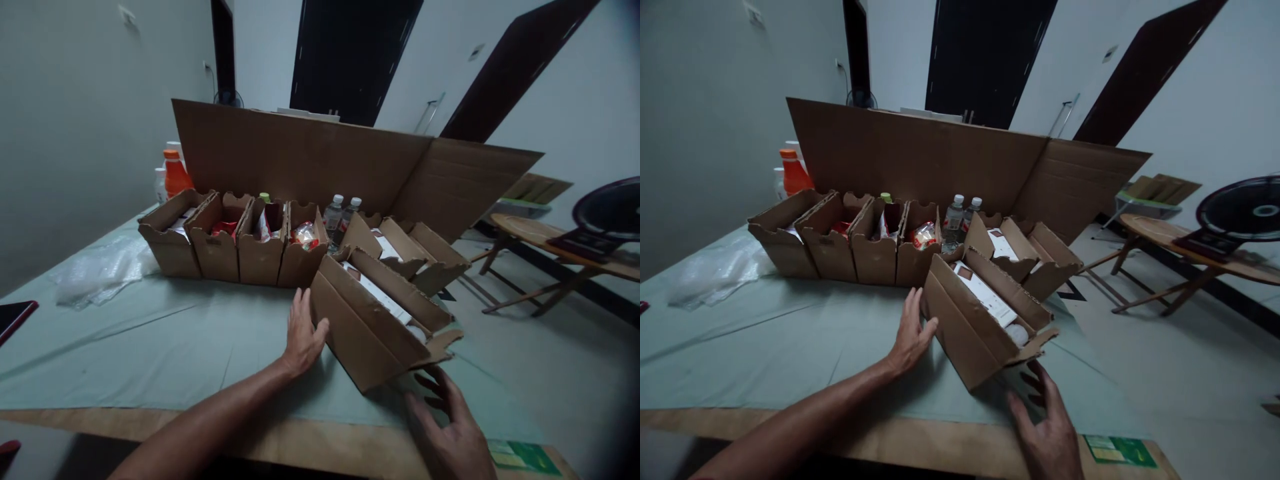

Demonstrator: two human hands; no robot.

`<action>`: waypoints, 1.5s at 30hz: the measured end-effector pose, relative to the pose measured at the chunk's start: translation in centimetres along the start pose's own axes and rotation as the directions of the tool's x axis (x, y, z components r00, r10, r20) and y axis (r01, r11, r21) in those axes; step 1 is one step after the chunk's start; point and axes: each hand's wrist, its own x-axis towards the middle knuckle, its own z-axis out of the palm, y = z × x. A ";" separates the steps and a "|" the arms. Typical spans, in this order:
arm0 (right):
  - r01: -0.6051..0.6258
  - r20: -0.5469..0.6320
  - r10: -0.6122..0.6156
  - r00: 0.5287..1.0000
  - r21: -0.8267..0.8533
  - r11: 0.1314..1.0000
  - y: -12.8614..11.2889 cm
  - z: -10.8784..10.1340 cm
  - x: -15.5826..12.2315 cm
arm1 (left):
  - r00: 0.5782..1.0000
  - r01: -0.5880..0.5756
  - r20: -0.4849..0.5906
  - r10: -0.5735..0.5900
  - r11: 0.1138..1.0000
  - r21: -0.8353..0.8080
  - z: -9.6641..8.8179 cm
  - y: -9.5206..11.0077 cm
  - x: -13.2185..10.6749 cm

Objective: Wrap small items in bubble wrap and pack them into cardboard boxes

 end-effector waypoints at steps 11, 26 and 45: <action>-0.250 0.221 0.217 0.951 0.136 0.959 0.5 3.0 3.7 | 0.932 -0.109 0.346 0.109 0.994 -0.019 1.5 -1.5 -3.2; -0.086 0.246 0.100 0.964 -0.069 0.994 -3.3 6.4 6.1 | 0.942 -0.007 0.333 0.033 0.997 -0.081 0.2 -1.9 -2.5; 0.337 0.152 -0.335 0.930 0.012 0.941 -6.8 13.7 11.8 | 0.976 -0.029 0.212 0.039 0.998 -0.051 1.2 -3.0 -2.3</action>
